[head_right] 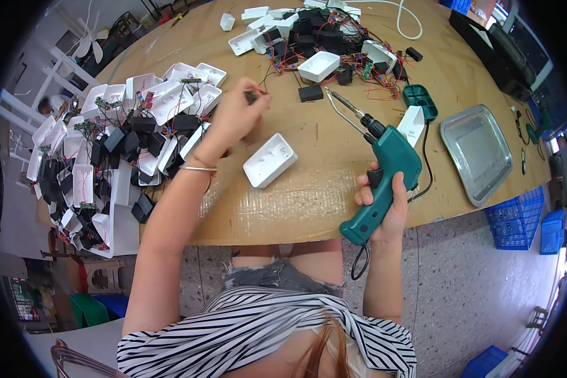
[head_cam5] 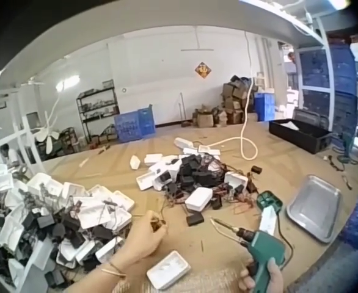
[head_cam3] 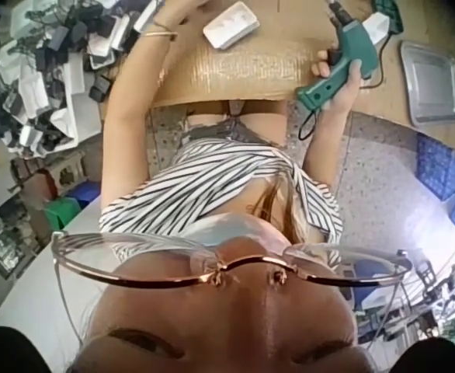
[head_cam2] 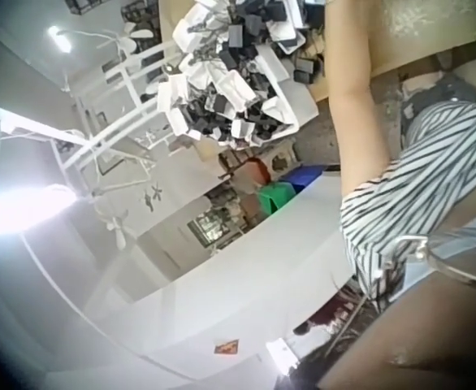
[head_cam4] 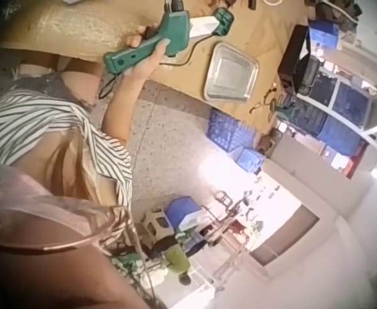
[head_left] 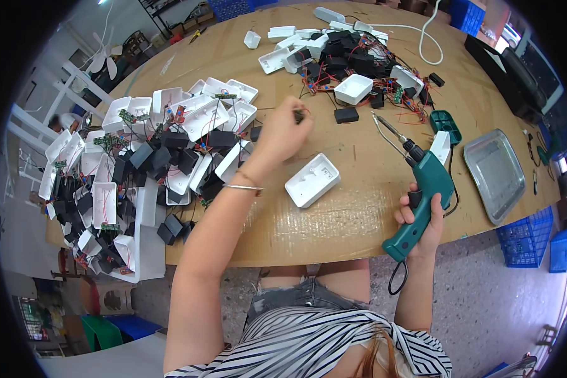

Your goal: Manually assembling electronic components into small plastic boxes using a soldering iron.

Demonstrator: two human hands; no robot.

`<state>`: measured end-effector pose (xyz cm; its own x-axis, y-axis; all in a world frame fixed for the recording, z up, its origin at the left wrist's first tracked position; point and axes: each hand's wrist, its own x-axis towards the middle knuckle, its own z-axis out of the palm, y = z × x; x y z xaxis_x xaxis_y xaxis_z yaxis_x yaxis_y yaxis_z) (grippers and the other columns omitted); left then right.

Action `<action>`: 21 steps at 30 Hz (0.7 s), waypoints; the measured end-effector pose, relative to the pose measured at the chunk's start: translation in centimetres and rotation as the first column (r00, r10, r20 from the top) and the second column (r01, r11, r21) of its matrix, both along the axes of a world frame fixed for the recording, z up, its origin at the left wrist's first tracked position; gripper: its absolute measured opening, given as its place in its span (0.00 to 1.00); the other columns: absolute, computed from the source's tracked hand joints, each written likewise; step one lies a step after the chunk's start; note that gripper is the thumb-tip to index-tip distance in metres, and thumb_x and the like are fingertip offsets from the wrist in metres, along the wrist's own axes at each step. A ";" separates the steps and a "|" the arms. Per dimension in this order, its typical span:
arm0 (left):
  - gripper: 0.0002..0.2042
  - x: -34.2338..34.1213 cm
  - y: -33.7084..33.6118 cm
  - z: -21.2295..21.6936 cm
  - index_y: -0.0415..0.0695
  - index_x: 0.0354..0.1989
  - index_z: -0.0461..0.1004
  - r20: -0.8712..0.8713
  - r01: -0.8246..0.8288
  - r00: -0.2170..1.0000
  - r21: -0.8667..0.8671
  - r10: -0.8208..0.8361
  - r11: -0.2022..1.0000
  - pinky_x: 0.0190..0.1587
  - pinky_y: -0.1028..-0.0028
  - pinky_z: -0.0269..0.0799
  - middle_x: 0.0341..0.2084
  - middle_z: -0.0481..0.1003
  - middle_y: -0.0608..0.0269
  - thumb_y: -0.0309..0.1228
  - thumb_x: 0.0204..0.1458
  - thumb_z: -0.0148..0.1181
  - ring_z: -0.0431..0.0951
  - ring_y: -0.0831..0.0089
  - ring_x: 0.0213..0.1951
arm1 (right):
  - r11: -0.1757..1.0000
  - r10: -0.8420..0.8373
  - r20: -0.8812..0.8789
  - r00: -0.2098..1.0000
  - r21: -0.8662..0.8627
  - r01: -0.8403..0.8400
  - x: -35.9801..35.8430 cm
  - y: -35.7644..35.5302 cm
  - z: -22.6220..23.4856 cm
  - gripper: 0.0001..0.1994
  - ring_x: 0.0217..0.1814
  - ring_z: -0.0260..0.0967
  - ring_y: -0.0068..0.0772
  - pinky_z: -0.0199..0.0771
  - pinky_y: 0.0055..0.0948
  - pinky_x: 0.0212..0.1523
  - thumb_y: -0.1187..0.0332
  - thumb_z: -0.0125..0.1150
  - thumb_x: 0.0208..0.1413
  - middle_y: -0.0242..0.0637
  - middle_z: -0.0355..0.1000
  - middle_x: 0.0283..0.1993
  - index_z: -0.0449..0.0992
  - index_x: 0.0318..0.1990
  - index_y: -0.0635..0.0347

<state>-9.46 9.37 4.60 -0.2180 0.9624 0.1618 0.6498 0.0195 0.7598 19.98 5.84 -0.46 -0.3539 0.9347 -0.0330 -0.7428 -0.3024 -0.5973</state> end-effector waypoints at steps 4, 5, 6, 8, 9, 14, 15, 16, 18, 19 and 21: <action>0.08 -1.0 -4.9 4.4 0.39 0.33 0.68 0.479 0.063 0.864 0.201 -0.154 0.978 0.27 0.82 0.68 0.28 0.76 0.63 0.28 0.49 0.60 0.73 0.83 0.26 | 0.989 -0.025 -0.108 0.994 0.144 0.040 -1.4 -2.4 1.9 0.25 0.27 0.62 0.21 0.68 0.27 0.34 0.56 0.49 0.58 0.40 0.67 0.35 0.57 0.57 0.61; 0.08 -0.9 -6.7 5.5 0.39 0.33 0.68 0.476 0.053 0.868 0.202 -0.145 0.978 0.27 0.82 0.68 0.28 0.76 0.63 0.28 0.49 0.60 0.73 0.83 0.26 | 0.989 -0.014 -0.112 0.994 0.144 0.030 -1.8 -3.0 2.7 0.25 0.27 0.62 0.21 0.68 0.27 0.34 0.56 0.49 0.58 0.40 0.67 0.35 0.57 0.57 0.61; 0.07 -0.7 -8.5 6.6 0.40 0.33 0.69 0.503 0.116 0.846 0.149 -0.176 0.982 0.28 0.82 0.68 0.29 0.76 0.63 0.27 0.49 0.59 0.73 0.83 0.26 | 0.971 0.084 -0.142 0.986 0.232 -0.050 -2.2 -3.6 3.6 0.25 0.29 0.63 0.22 0.70 0.31 0.37 0.59 0.51 0.57 0.41 0.67 0.37 0.55 0.58 0.59; 0.06 0.2 -11.1 7.4 0.40 0.33 0.69 0.538 0.193 0.816 0.096 -0.214 0.977 0.28 0.83 0.68 0.29 0.76 0.63 0.26 0.49 0.59 0.72 0.83 0.27 | 0.940 0.222 -0.161 0.962 0.298 -0.167 -2.6 -4.3 3.9 0.27 0.33 0.66 0.25 0.71 0.38 0.44 0.71 0.55 0.52 0.44 0.67 0.42 0.53 0.59 0.58; 0.06 0.8 -12.3 7.6 0.39 0.33 0.70 0.563 0.225 0.789 0.103 -0.243 0.969 0.28 0.84 0.68 0.30 0.76 0.63 0.26 0.49 0.59 0.73 0.83 0.27 | 0.941 0.216 -0.159 0.963 0.296 -0.162 -3.2 -4.7 4.1 0.27 0.33 0.66 0.25 0.71 0.38 0.44 0.71 0.55 0.52 0.44 0.67 0.42 0.53 0.59 0.58; 0.04 3.3 -16.0 6.7 0.35 0.29 0.71 0.578 0.375 0.720 0.143 -0.385 0.916 0.31 0.79 0.72 0.30 0.76 0.55 0.19 0.46 0.59 0.75 0.77 0.29 | 0.969 0.180 0.110 0.977 0.149 -0.195 -7.6 -7.3 5.9 0.30 0.37 0.68 0.29 0.72 0.34 0.42 0.79 0.59 0.45 0.45 0.68 0.41 0.56 0.57 0.59; 0.04 3.5 -16.2 6.2 0.35 0.29 0.71 0.587 0.380 0.710 0.145 -0.389 0.914 0.31 0.79 0.72 0.30 0.76 0.55 0.19 0.46 0.59 0.75 0.77 0.29 | 0.971 0.173 0.121 0.977 0.144 -0.190 -7.8 -7.6 5.9 0.30 0.37 0.68 0.29 0.72 0.34 0.42 0.79 0.59 0.45 0.45 0.68 0.41 0.56 0.57 0.59; 0.04 3.7 -16.5 5.7 0.35 0.30 0.71 0.590 0.419 0.700 0.119 -0.404 0.900 0.32 0.79 0.72 0.31 0.76 0.56 0.20 0.46 0.59 0.75 0.77 0.29 | 0.970 0.125 0.185 0.975 0.184 -0.159 -7.9 -7.8 6.0 0.29 0.36 0.69 0.29 0.73 0.31 0.41 0.79 0.59 0.45 0.44 0.69 0.38 0.56 0.57 0.60; 0.05 3.6 -16.9 5.2 0.35 0.31 0.72 0.578 0.495 0.694 0.052 -0.430 0.867 0.34 0.78 0.73 0.31 0.76 0.56 0.21 0.47 0.60 0.76 0.76 0.31 | 0.966 0.074 0.256 0.964 0.223 -0.133 -7.8 -8.3 6.1 0.29 0.35 0.69 0.29 0.73 0.28 0.39 0.80 0.59 0.45 0.43 0.70 0.36 0.56 0.56 0.62; 0.05 3.7 -17.0 5.1 0.35 0.31 0.72 0.584 0.495 0.688 0.057 -0.431 0.867 0.34 0.78 0.73 0.31 0.76 0.56 0.21 0.47 0.60 0.76 0.76 0.31 | 0.973 0.058 0.273 0.960 0.199 -0.115 -7.7 -8.5 6.2 0.29 0.34 0.69 0.28 0.72 0.27 0.38 0.81 0.59 0.45 0.41 0.70 0.33 0.56 0.56 0.63; 0.04 3.8 -17.2 4.9 0.35 0.32 0.72 0.543 0.515 0.705 0.049 -0.456 0.856 0.36 0.79 0.72 0.31 0.76 0.58 0.21 0.48 0.59 0.76 0.77 0.32 | 0.980 0.043 0.296 0.954 0.174 -0.098 -7.5 -8.9 6.2 0.28 0.32 0.69 0.27 0.72 0.25 0.36 0.81 0.58 0.45 0.40 0.70 0.31 0.56 0.56 0.64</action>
